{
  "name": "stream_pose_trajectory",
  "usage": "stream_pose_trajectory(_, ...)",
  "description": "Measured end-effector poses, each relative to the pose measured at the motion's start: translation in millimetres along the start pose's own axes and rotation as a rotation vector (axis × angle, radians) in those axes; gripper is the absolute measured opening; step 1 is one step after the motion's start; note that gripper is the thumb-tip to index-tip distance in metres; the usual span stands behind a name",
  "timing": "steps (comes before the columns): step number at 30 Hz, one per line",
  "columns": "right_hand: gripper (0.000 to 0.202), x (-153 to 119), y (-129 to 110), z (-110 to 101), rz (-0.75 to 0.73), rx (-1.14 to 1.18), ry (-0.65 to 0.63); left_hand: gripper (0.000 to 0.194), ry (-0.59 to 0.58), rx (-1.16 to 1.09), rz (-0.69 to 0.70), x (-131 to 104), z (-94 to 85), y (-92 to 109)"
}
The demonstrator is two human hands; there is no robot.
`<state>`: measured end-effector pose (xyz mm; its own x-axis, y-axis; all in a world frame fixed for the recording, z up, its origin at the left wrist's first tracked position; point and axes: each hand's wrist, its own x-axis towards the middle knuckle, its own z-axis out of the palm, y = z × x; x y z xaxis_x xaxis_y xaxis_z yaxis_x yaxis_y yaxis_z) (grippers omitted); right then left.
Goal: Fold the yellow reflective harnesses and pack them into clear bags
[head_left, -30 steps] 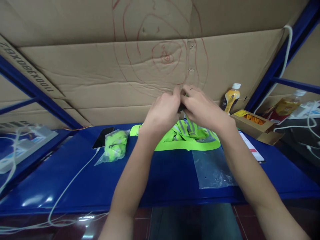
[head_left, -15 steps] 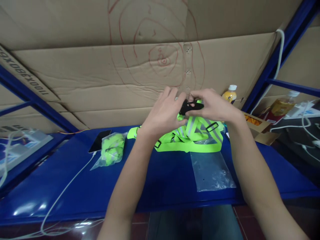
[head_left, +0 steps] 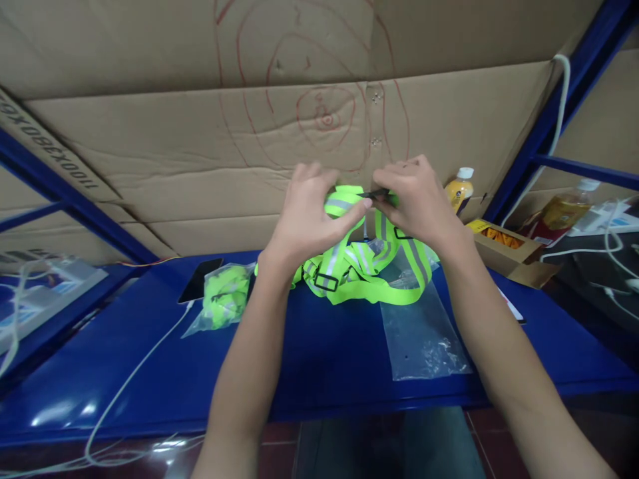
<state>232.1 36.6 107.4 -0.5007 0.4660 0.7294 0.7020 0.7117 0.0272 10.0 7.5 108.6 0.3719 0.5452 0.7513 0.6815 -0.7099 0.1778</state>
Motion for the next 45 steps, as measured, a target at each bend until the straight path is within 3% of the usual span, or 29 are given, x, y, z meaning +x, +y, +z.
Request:
stream_pose_trajectory(3, 0.013, 0, -1, -1, 0.013, -0.053, -0.021, 0.027, 0.084, 0.028, -0.014, 0, 1.3, -3)
stream_pose_trajectory(10, 0.012, -2, 5, 5, 0.022, -0.163, 0.0, 0.025, -0.06, -0.068, -0.021, -1, -12.9, 18)
stream_pose_trajectory(12, 0.013, -2, 5, 7, 0.041, -0.172, 0.04, 0.024, -0.217, -0.137, -0.104, -2, -20.9, 25)
stream_pose_trajectory(15, 0.014, -1, 4, 6, 0.075, -0.194, 0.116, 0.026, -0.56, -0.316, -0.252, -5, -33.9, 28)
stream_pose_trajectory(16, 0.014, -1, 3, 5, 0.089, -0.2, 0.143, 0.029, -0.608, -0.369, -0.279, -6, -37.1, 27)
stream_pose_trajectory(17, 0.014, -1, 2, 4, 0.101, -0.204, 0.169, 0.033, -0.571, -0.402, -0.296, -6, -39.0, 25)
stream_pose_trajectory(18, 0.015, -1, 1, 3, 0.109, -0.205, 0.192, 0.036, -0.449, -0.408, -0.307, -6, -39.3, 23)
stream_pose_trajectory(21, 0.017, 0, -7, 0, 0.08, -0.194, 0.229, 0.041, 0.127, -0.299, -0.301, -3, -31.8, 15)
stream_pose_trajectory(22, 0.018, 0, -10, 0, 0.056, -0.189, 0.226, 0.041, 0.259, -0.265, -0.286, -1, -27.6, 13)
stream_pose_trajectory(23, 0.02, 1, -15, 0, 0.031, -0.186, 0.219, 0.042, 0.313, -0.256, -0.271, 1, -23.1, 12)
stream_pose_trajectory(24, 0.022, 2, -19, 0, 0.01, -0.181, 0.208, 0.043, 0.294, -0.272, -0.262, 2, -18.9, 11)
stream_pose_trajectory(26, 0.025, 3, -27, 0, -0.009, -0.16, 0.193, 0.047, 0.144, -0.363, -0.266, 3, -11.9, 11)
stream_pose_trajectory(29, 0.016, 3, -29, 1, -0.005, -0.065, 0.166, 0.043, -0.013, -0.54, -0.295, 2, -5.6, 6)
stream_pose_trajectory(31, 0.023, 2, -23, 0, -0.007, 0.056, 0.12, 0.039, 0.025, -0.617, -0.29, 1, -3.5, -1)
stream_pose_trajectory(35, 0.057, -2, -3, -7, -0.019, 0.366, 0.017, 0.039, 0.1, -0.62, -0.219, 1, -1.6, -17)
stream_pose_trajectory(38, 0.057, -4, 12, -14, -0.008, 0.504, -0.047, 0.041, 0.108, -0.609, -0.148, 1, 0.0, -21)
stream_pose_trajectory(40, 0.048, -6, 19, -17, -0.025, 0.502, -0.158, 0.042, 0.091, -0.608, -0.128, 1, 0.5, -19)
stream_pose_trajectory(43, 0.04, -7, 22, -18, -0.039, 0.414, -0.284, 0.046, -0.119, -0.576, -0.135, -1, -1.4, -13)
stream_pose_trajectory(45, 0.032, -7, 21, -15, -0.038, 0.345, -0.278, 0.051, -0.278, -0.552, -0.165, -1, -3.8, -11)
